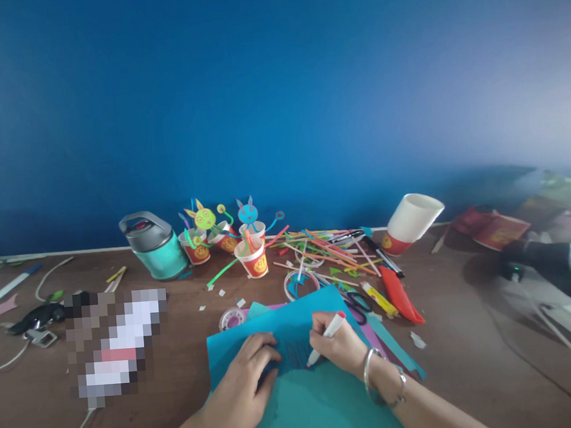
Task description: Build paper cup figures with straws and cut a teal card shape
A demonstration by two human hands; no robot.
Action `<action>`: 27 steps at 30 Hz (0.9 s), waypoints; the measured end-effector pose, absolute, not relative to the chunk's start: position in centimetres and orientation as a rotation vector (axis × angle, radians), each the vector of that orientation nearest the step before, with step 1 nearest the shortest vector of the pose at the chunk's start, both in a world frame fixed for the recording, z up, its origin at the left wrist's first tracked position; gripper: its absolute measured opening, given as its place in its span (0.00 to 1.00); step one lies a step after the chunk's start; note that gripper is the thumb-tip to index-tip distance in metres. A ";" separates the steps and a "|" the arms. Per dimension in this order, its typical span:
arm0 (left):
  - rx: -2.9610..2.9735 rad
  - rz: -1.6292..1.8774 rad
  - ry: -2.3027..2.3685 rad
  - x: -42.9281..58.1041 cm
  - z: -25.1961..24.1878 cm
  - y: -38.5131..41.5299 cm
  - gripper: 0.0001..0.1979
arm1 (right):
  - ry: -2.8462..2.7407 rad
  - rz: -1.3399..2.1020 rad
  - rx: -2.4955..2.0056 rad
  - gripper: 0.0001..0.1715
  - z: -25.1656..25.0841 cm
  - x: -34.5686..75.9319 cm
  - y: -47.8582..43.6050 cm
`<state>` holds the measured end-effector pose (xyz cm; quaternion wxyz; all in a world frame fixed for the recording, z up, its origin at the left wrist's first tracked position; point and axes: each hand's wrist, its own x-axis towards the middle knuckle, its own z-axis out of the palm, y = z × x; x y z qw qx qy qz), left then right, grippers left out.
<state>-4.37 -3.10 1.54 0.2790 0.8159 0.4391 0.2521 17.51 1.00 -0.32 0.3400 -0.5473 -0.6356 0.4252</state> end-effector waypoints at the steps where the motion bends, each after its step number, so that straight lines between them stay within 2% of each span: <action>1: 2.189 0.674 1.177 -4.4 1.5 -3.1 0.11 | -1.655 1.094 -1.426 0.13 -0.4 17.5 1.0; 27: 2.179 0.643 1.175 -4.4 1.4 -3.0 0.12 | -1.534 1.005 -1.481 0.12 -0.3 17.3 1.1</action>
